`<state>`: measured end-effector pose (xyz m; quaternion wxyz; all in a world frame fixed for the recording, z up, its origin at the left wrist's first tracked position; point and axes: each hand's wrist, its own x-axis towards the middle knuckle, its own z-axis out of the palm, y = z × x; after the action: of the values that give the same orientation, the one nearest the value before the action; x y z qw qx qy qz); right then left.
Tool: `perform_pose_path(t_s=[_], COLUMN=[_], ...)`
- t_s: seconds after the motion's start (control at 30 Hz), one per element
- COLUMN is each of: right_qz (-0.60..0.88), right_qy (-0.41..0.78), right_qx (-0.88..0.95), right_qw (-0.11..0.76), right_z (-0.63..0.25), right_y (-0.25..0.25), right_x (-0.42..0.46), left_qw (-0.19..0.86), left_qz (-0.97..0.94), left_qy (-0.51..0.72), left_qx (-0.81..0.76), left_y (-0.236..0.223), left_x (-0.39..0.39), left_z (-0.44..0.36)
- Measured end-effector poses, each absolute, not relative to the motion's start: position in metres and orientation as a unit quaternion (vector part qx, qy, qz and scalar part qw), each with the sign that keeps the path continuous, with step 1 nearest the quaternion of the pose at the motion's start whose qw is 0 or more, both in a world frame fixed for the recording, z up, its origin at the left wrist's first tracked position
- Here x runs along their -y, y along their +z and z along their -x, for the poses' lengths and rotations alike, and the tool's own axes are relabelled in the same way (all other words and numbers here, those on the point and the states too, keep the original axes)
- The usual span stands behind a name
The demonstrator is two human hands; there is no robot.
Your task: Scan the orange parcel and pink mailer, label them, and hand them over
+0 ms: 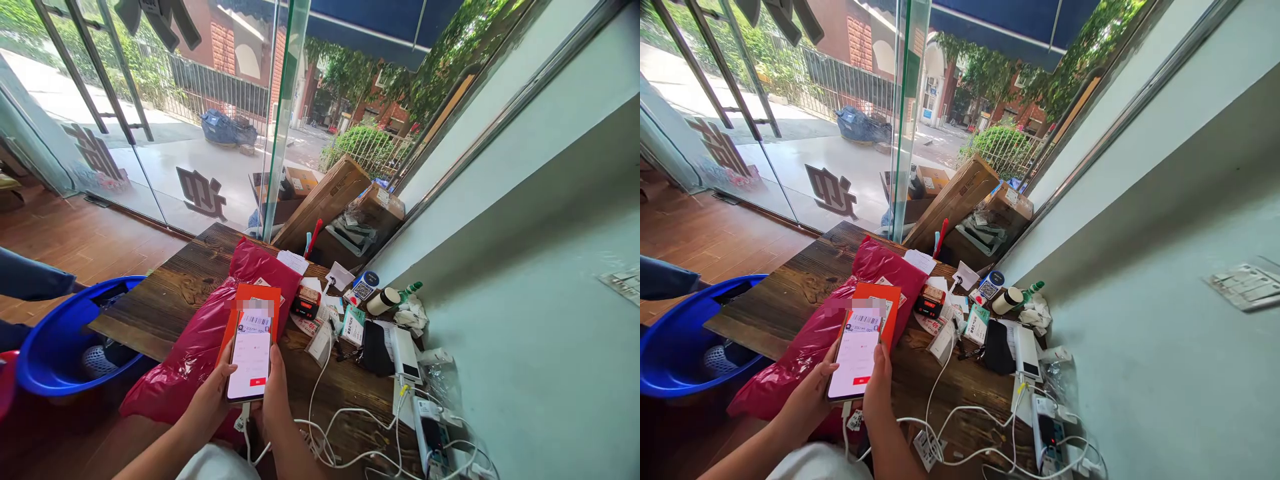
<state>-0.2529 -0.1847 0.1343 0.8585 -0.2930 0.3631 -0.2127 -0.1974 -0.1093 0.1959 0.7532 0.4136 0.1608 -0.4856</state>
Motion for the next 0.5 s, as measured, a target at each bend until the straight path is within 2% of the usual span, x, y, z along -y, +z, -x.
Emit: perform_pose_path(t_s=[0.5], right_qz=[0.328], right_qy=[-0.199], right_qx=[-0.364], right_qw=[0.849], right_z=[0.254], right_y=[0.137], right_x=[0.188], left_qw=[0.746], left_qz=[-0.429], left_qy=[-0.495], left_qx=[-0.116], left_y=[0.181], left_x=[0.104], left_z=[0.197])
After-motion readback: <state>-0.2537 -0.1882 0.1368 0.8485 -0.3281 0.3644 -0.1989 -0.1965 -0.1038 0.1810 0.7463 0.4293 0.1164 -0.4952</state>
